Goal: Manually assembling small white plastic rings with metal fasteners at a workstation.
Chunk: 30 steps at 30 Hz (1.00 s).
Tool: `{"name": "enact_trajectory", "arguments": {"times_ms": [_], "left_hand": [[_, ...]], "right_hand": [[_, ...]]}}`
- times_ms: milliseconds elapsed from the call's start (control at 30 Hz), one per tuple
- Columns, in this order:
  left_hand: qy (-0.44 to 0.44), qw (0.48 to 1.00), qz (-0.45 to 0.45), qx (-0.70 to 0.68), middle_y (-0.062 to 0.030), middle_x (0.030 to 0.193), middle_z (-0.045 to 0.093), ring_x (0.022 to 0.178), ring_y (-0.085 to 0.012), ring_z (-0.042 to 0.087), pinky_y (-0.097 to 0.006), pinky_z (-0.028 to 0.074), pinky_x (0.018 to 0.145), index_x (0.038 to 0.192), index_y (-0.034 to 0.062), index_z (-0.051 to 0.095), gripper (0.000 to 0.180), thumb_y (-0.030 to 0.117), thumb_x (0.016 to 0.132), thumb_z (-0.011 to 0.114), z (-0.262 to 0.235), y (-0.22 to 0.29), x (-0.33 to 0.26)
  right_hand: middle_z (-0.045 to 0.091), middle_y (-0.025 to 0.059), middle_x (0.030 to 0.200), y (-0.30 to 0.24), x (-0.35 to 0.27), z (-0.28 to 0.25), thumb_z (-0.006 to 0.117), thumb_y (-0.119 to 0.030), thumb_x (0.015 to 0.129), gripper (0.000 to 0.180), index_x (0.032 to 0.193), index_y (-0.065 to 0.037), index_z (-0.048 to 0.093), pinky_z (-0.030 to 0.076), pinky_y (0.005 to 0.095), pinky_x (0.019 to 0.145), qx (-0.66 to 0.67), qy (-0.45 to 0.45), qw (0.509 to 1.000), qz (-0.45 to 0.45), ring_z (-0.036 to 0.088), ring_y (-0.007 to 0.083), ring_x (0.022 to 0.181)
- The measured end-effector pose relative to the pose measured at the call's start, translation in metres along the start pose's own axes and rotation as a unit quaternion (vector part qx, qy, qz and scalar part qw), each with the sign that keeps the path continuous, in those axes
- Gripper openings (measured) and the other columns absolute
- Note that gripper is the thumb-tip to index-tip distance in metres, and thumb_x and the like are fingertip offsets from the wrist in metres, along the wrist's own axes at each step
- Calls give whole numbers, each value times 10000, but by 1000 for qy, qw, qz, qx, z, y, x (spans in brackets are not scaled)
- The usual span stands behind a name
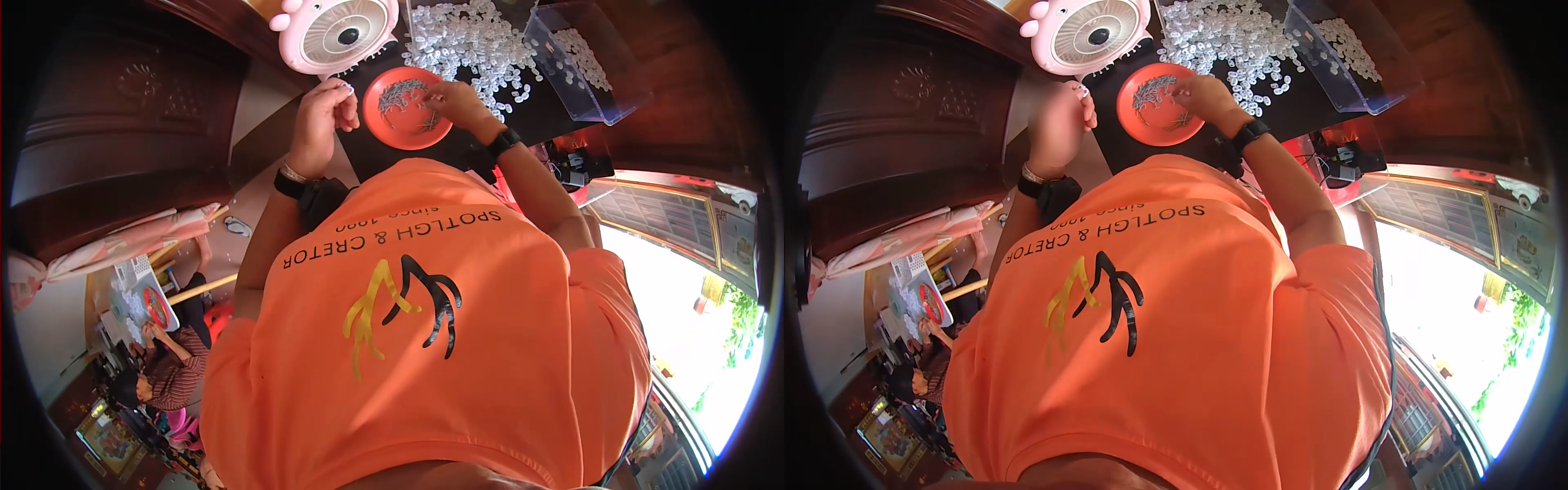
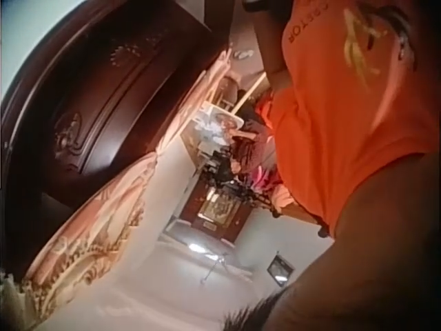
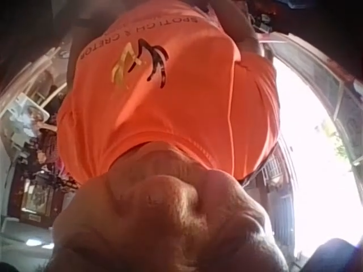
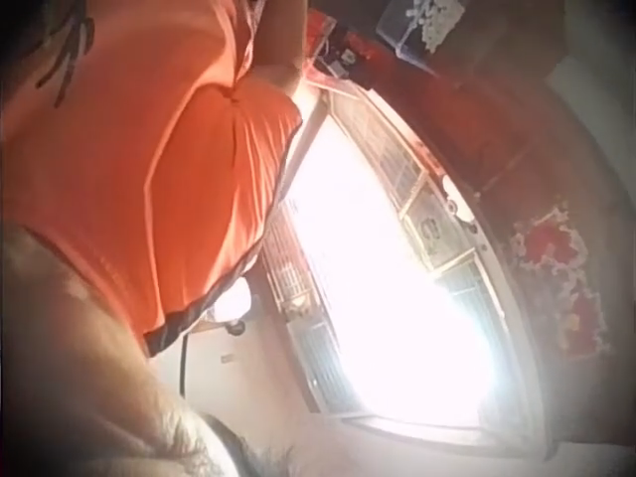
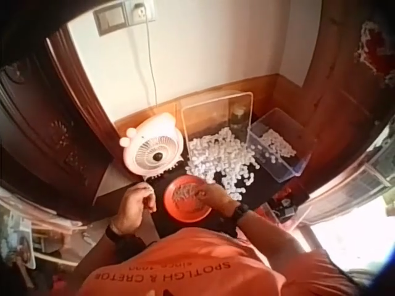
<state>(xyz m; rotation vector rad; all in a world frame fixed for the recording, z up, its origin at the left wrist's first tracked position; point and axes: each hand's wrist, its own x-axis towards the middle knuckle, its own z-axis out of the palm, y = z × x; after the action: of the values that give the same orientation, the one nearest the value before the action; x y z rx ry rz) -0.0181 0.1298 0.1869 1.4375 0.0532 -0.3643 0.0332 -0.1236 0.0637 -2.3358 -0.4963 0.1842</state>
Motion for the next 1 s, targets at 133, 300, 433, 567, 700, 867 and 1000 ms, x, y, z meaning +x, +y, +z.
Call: {"name": "enact_trajectory", "arguments": {"times_ms": [133, 300, 433, 567, 700, 867, 1000], "left_hand": [[52, 999, 8, 3, 12, 623, 438, 570, -104, 482, -219, 347, 556, 713, 97, 450, 242, 202, 926, 405, 4, -3, -8], [75, 997, 22, -5, 23, 593, 437, 518, -95, 484, -214, 352, 502, 688, 89, 483, 224, 197, 882, 455, 2, -10, -12], [67, 995, 70, 24, 4, 609, 361, 555, -115, 395, -245, 315, 539, 705, 93, 421, 244, 172, 933, 387, -9, -14, -25], [92, 994, 15, -56, -13, 633, 391, 575, -120, 404, -243, 341, 545, 773, 51, 459, 170, 142, 913, 429, -15, -21, -38], [81, 993, -18, -85, -16, 641, 388, 586, -131, 406, -264, 340, 549, 798, 50, 453, 149, 144, 912, 438, -11, -20, -30], [81, 994, -30, -65, -13, 648, 385, 583, -130, 400, -268, 340, 549, 799, 60, 450, 161, 162, 921, 432, -10, -17, -24], [82, 994, -29, -64, -12, 661, 393, 583, -123, 403, -256, 335, 545, 815, 60, 464, 155, 166, 921, 426, -1, -11, -21]], "right_hand": [[666, 115, 868, 11, 6, 26, 608, -251, 781, 215, 918, -101, 678, 495, 389, 740, -33, -63, 995, -71, 633, 289, 814], [663, 113, 892, 1, 29, 52, 618, -197, 762, 211, 937, -91, 672, 482, 399, 764, -94, -143, 973, -154, 624, 289, 859], [653, 142, 836, -14, 33, 72, 558, -138, 779, 169, 897, -85, 667, 498, 442, 693, -206, -172, 948, -169, 638, 315, 799], [646, 149, 800, -3, 39, 103, 493, -109, 804, 176, 796, -63, 663, 510, 451, 661, -190, -143, 955, -178, 641, 340, 783], [649, 174, 822, 0, 40, 103, 485, -92, 806, 190, 806, -27, 664, 516, 452, 663, -180, -130, 958, -180, 645, 346, 778], [660, 183, 839, -9, 26, 89, 489, -80, 790, 207, 843, 4, 671, 518, 436, 684, -154, -141, 967, -144, 647, 349, 783], [654, 180, 829, -7, 20, 74, 525, -86, 754, 160, 826, -23, 653, 497, 444, 692, -22, -84, 991, -100, 642, 338, 775]]}}
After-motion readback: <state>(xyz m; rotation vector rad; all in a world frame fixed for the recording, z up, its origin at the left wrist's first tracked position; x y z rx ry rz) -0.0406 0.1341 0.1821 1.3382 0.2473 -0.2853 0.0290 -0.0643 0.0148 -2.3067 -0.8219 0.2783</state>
